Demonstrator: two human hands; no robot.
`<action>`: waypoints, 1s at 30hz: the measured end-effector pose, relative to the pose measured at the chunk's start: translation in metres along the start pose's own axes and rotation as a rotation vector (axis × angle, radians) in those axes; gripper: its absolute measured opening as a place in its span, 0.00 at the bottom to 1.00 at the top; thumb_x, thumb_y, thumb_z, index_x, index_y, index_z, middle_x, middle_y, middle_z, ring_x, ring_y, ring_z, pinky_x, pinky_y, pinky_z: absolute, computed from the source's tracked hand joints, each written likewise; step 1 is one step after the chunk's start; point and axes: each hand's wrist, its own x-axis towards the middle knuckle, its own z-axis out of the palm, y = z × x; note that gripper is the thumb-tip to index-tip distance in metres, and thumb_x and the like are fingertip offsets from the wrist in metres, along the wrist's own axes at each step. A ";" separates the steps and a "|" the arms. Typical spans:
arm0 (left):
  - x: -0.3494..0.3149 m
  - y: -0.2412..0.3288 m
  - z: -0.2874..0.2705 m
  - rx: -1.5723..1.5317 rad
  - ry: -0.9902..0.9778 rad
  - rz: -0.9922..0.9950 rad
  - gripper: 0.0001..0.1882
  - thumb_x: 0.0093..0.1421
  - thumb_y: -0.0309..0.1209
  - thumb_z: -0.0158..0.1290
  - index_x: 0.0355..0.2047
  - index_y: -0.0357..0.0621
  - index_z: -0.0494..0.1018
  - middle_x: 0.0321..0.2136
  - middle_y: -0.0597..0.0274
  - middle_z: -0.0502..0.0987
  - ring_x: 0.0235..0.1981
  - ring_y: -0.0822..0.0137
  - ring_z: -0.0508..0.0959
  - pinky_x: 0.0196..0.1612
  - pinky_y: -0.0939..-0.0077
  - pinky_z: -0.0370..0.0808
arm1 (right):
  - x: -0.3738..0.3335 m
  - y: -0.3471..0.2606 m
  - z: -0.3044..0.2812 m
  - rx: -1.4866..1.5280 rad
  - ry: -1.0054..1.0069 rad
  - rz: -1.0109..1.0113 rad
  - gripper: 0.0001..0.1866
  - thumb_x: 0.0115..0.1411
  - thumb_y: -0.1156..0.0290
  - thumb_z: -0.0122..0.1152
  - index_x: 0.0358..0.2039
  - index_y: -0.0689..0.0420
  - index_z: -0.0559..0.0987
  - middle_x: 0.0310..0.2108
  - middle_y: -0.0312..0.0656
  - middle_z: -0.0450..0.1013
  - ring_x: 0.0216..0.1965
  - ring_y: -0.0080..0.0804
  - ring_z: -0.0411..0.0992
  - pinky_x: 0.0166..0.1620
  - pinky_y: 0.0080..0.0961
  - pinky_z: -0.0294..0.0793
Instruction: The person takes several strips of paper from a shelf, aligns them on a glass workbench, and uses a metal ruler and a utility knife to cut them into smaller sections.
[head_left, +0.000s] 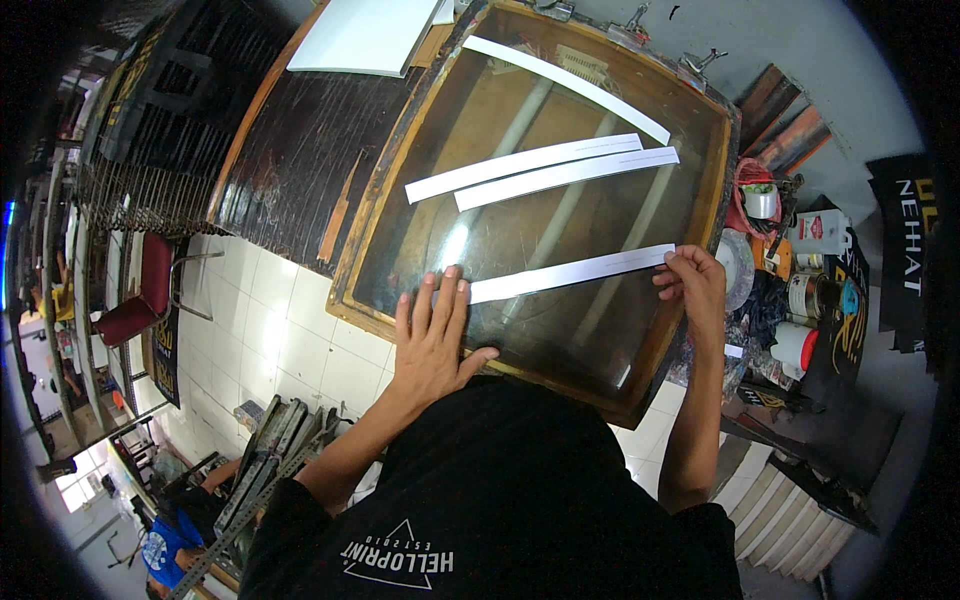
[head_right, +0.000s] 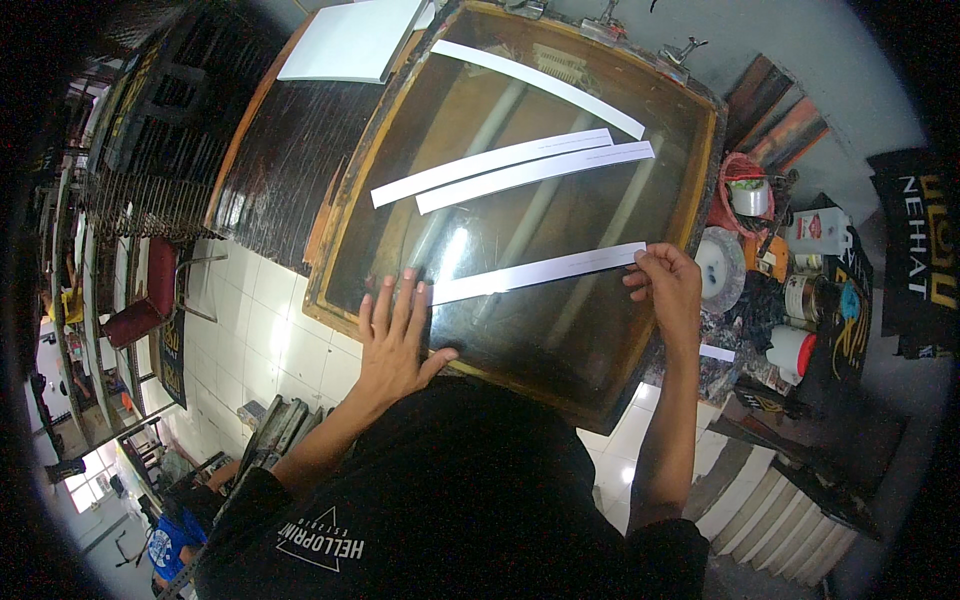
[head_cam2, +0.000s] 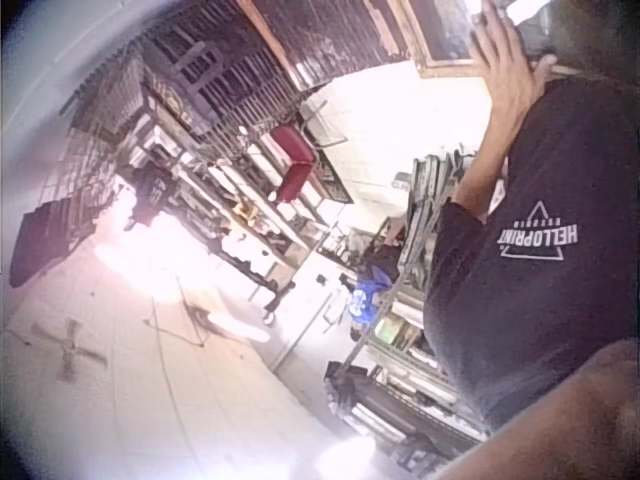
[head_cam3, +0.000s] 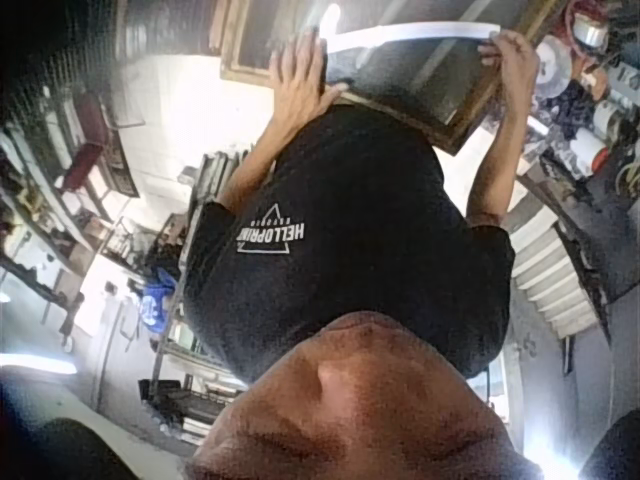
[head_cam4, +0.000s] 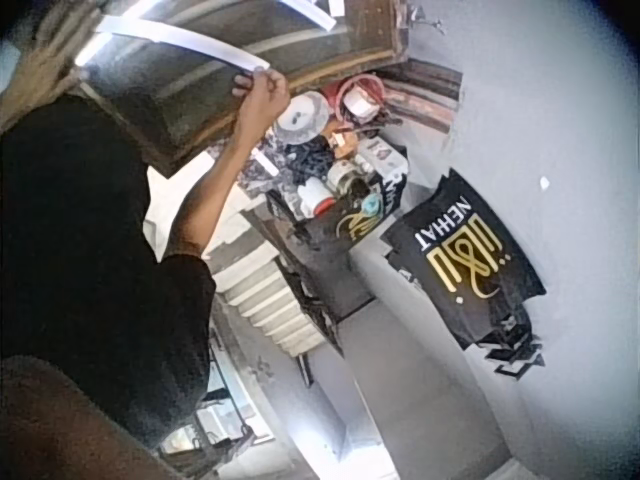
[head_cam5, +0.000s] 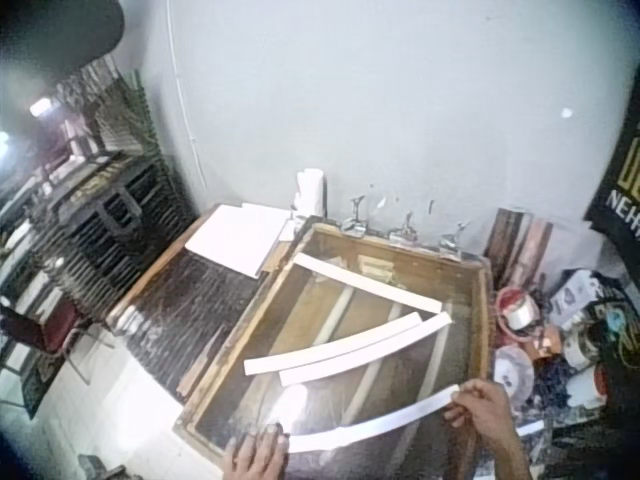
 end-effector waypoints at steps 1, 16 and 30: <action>0.003 0.000 0.001 -0.028 -0.043 0.028 0.50 0.65 0.66 0.43 0.73 0.39 0.52 0.73 0.43 0.50 0.73 0.44 0.49 0.70 0.37 0.44 | 0.000 0.000 0.000 0.001 -0.005 -0.006 0.09 0.66 0.68 0.61 0.40 0.61 0.79 0.32 0.41 0.80 0.29 0.25 0.79 0.28 0.20 0.76; 0.049 0.028 0.001 -0.139 -0.120 0.228 0.55 0.61 0.66 0.49 0.69 0.27 0.53 0.71 0.37 0.53 0.75 0.43 0.49 0.74 0.45 0.45 | 0.003 0.002 -0.002 0.008 -0.002 -0.004 0.10 0.66 0.67 0.61 0.41 0.62 0.78 0.32 0.42 0.80 0.28 0.27 0.80 0.26 0.20 0.78; 0.080 0.056 0.001 -0.254 -0.099 0.373 0.55 0.59 0.63 0.55 0.69 0.27 0.54 0.72 0.39 0.53 0.74 0.46 0.50 0.74 0.50 0.49 | 0.001 0.001 0.002 0.001 -0.010 -0.019 0.10 0.67 0.68 0.60 0.41 0.63 0.78 0.31 0.41 0.79 0.28 0.26 0.80 0.26 0.20 0.77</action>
